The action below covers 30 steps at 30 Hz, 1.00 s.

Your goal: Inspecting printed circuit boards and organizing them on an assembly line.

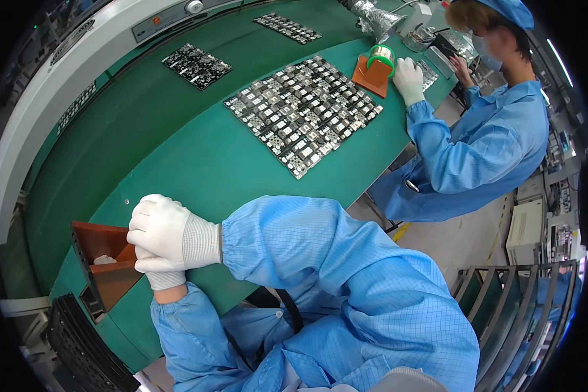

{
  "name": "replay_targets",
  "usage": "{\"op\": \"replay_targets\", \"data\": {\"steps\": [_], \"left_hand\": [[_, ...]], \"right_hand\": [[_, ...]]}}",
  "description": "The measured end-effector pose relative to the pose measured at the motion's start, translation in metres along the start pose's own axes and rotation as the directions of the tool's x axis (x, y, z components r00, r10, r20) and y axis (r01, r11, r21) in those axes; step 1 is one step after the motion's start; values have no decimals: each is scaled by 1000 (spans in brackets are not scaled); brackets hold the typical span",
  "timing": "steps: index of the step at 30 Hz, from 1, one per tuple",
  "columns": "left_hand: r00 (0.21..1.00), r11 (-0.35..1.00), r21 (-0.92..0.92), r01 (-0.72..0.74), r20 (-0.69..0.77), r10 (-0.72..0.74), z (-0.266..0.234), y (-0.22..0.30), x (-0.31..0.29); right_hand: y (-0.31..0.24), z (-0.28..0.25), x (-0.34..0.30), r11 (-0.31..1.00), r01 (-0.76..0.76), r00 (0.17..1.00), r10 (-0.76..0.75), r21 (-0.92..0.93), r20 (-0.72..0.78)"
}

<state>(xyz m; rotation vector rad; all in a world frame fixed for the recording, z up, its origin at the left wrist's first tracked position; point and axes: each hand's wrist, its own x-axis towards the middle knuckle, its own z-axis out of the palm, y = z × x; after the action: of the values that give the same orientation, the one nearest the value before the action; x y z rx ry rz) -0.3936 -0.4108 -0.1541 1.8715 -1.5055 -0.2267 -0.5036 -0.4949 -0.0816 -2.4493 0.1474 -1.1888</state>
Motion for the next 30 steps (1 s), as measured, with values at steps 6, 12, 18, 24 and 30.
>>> {"op": "replay_targets", "data": {"steps": [6, 12, 18, 24, 30], "left_hand": [[1000, 1000, 2, 18, -24, -18, -1, -9, -5], [997, 997, -16, 70, -31, -71, 6, -17, -9], [995, 995, -24, 102, -7, -102, 4, -14, -8], [999, 998, 52, 35, 36, -37, -7, -3, -1], [999, 954, -298, 23, -15, -29, -4, 4, 6]], "right_hand": [[1, 4, 0, 1000, 5, 1000, -5, -9, -19], [2, 8, -1, 1000, 14, 997, -14, -14, -70], [2, 8, 0, 1000, 19, 996, -21, -24, -84], [-1, -2, -1, 1000, 14, 1000, -14, -7, -23], [-3, -4, 2, 999, 15, 1000, -15, 40, -4]]}}
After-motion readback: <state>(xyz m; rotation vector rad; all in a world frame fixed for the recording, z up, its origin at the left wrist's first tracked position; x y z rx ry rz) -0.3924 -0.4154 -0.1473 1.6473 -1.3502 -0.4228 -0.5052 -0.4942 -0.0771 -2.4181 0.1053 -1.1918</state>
